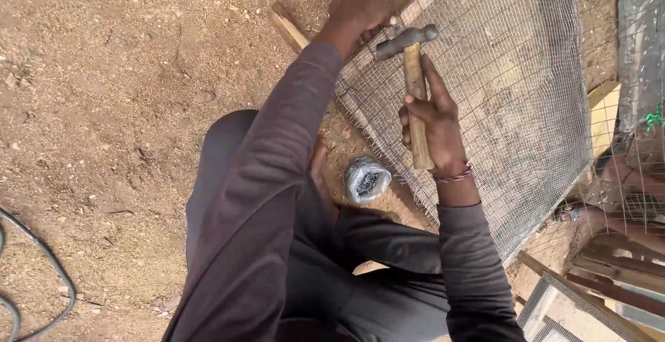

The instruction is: Attaching wire mesh to a wooden frame using nails and a hammer.

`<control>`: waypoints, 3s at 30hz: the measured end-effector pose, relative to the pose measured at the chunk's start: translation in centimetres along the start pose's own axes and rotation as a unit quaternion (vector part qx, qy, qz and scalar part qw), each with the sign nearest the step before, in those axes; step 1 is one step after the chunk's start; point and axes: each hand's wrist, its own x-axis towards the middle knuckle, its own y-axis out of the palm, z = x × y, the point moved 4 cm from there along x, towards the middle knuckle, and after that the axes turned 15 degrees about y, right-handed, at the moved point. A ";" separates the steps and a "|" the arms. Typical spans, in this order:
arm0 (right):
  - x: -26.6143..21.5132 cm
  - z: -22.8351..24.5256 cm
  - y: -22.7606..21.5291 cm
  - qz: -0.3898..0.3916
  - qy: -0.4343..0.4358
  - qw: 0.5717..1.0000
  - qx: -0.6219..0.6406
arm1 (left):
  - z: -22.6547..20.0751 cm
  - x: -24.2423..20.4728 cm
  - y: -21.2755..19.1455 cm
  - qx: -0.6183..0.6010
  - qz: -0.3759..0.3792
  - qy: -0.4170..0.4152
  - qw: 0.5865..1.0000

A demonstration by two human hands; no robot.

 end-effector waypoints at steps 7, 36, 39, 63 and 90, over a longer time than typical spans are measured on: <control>0.7 -1.5 0.7 -0.063 -0.126 0.990 0.015 | -1.2 -0.9 -0.7 0.031 0.057 -0.013 0.998; -3.1 -6.2 5.4 -0.210 -0.292 0.903 -0.237 | -1.3 -2.1 -2.3 -0.025 0.040 -0.037 0.998; -1.9 -7.1 5.3 -0.285 -0.252 0.902 -0.202 | -1.4 -2.2 -1.7 -0.046 0.062 -0.039 0.996; -33.0 -29.0 -16.9 -0.345 0.144 0.922 0.095 | -10.1 -29.2 16.5 0.337 0.420 0.478 0.693; -34.6 -31.5 -15.6 -0.311 -0.079 0.912 0.254 | -12.1 -33.0 15.7 0.328 0.317 0.395 0.797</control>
